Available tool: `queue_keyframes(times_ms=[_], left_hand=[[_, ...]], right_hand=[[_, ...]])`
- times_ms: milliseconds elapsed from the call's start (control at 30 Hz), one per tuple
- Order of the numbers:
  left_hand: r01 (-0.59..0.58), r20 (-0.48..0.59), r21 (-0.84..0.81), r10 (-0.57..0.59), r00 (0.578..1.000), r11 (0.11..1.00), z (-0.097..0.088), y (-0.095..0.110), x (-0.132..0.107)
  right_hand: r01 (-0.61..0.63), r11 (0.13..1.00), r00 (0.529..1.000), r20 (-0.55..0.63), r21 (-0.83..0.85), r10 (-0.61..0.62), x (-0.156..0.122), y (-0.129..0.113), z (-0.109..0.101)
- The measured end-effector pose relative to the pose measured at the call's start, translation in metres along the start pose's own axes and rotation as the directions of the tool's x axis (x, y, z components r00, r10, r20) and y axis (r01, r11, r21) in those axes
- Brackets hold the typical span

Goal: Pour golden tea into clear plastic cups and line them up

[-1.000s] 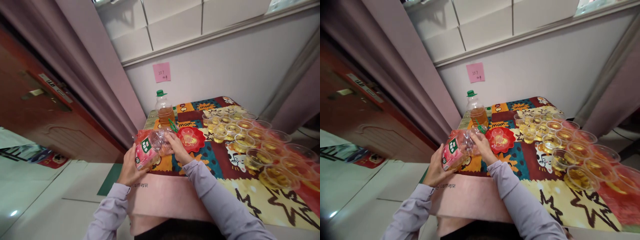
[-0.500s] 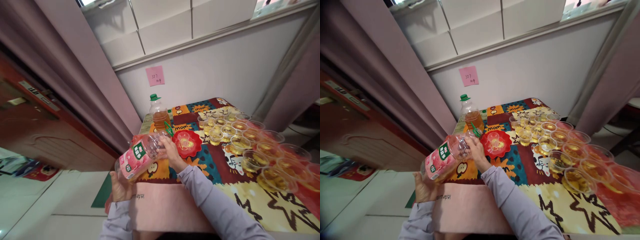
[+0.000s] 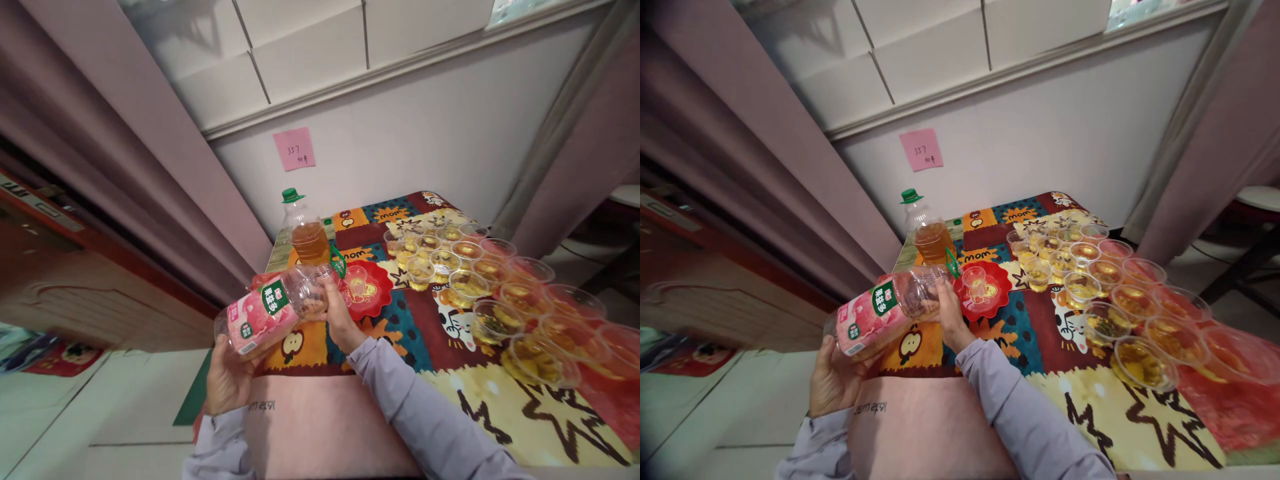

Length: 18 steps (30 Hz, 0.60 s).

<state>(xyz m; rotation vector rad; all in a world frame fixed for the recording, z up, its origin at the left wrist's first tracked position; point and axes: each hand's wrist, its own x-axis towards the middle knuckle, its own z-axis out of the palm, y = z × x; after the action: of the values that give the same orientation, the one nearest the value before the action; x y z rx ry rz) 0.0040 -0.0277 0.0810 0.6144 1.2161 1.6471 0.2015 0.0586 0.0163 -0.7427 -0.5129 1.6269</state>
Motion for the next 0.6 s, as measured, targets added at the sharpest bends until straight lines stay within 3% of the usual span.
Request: queue_keyframes(times_ms=[333,600], left_hand=[[-0.075,-0.011,0.041,0.075,0.997,0.996,0.025,0.016,-0.003],[-0.068,0.032,0.044,0.067,0.997,0.997,0.036,0.019,0.001]], right_hand=[[-0.01,0.999,1.0,0.013,0.046,0.01,0.003,-0.002,-0.003],[-0.023,0.998,0.999,0.038,0.062,0.02,0.008,-0.009,-0.006]])
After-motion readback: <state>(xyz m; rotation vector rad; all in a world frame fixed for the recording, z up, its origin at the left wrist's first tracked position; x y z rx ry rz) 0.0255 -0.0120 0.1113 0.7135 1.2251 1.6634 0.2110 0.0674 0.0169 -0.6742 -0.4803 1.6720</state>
